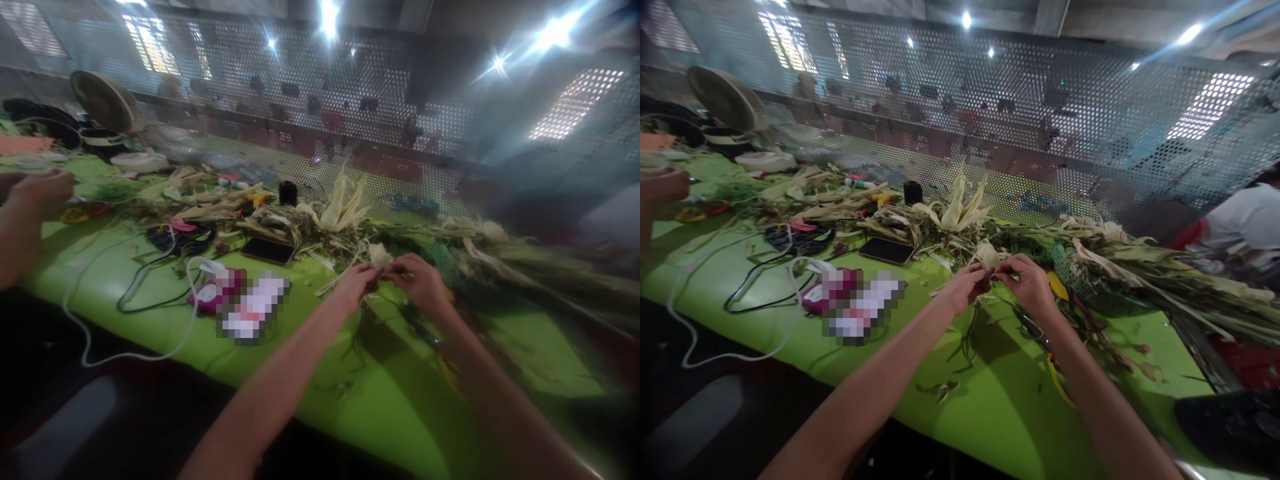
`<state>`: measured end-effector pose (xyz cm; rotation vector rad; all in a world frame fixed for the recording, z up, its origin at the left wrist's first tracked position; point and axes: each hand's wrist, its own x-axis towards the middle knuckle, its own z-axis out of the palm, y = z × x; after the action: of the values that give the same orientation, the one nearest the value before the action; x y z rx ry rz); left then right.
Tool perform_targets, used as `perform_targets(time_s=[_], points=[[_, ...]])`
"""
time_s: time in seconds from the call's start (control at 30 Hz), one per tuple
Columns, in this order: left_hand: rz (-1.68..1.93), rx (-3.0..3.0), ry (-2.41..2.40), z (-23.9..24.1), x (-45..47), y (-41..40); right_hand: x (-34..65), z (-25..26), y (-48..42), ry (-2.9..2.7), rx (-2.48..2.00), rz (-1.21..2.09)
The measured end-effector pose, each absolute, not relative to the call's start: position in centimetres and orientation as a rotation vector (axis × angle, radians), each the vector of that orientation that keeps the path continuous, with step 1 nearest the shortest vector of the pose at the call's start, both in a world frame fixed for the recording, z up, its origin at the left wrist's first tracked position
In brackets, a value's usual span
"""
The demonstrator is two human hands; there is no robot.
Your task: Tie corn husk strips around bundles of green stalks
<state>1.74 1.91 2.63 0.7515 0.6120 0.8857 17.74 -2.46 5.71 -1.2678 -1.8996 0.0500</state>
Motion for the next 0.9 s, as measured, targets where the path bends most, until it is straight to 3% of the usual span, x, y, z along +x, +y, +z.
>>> perform_targets(time_s=[0.27,0.6,0.73,0.9], points=[[0.911,0.88,0.603,2.5,1.6,1.9,16.9,5.6,-2.7,-1.768,-1.402,0.04],[0.911,1.006,0.673,2.1,1.7,2.3,16.5,5.8,-2.3,-1.272,-1.297,0.648],[0.927,0.902,0.68,2.2,1.6,2.4,16.7,6.2,-2.6,-1.279,-1.261,0.558],[0.923,0.789,0.665,2.3,1.6,2.2,17.1,6.4,-2.9,-1.665,-1.21,0.25]])
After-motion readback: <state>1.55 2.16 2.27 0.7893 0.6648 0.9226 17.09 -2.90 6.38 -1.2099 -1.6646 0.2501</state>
